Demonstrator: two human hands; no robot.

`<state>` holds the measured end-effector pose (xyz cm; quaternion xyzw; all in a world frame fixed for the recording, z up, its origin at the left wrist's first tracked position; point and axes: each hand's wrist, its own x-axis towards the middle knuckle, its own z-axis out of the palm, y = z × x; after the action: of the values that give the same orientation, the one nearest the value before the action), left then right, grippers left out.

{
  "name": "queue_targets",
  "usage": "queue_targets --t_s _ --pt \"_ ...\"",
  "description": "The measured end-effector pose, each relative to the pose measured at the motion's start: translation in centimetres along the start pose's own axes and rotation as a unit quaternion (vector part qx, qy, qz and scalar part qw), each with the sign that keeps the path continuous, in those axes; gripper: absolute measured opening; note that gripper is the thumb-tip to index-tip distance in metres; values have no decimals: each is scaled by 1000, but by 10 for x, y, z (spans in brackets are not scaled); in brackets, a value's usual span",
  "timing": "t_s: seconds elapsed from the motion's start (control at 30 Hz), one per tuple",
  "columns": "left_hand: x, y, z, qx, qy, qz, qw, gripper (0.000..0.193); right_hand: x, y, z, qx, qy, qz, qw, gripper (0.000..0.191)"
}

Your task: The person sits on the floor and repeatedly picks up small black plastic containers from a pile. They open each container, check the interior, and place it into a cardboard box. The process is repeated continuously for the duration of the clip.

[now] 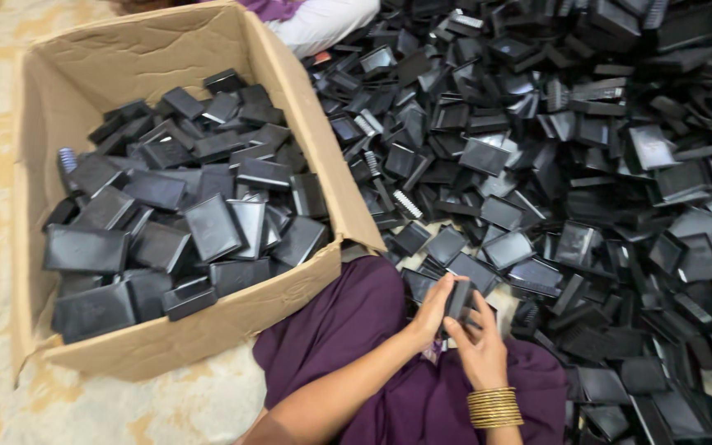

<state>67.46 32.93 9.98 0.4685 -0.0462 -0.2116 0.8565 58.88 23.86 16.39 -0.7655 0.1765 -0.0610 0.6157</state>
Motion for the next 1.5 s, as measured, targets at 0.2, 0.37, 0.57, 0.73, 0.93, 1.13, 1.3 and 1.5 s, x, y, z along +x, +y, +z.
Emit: queue_targets --t_s 0.2,0.37,0.57,0.73,0.93,1.13,1.3,1.5 --pt "-2 -5 1 90 -3 48 995 48 -3 12 -3 -57 -20 11 998 87" --pt "-1 -11 -4 146 6 144 979 45 2 16 2 -43 -73 -50 995 89" --pt "-8 6 -2 -11 -7 82 997 42 -5 -8 6 -91 -54 -20 994 96" --pt "-11 36 0 244 32 70 967 45 -8 -17 -11 -326 74 -293 896 93" --pt "-20 57 3 288 30 95 952 45 -8 26 -31 181 -12 111 977 63" --pt "-23 64 11 297 -12 80 951 42 -25 28 -36 23 -8 -16 1000 32" --pt "-26 71 11 401 43 120 907 47 -34 8 -25 -1 -27 6 1000 36" --pt "-52 83 4 432 -43 98 896 33 -46 19 -25 133 -59 33 989 35"
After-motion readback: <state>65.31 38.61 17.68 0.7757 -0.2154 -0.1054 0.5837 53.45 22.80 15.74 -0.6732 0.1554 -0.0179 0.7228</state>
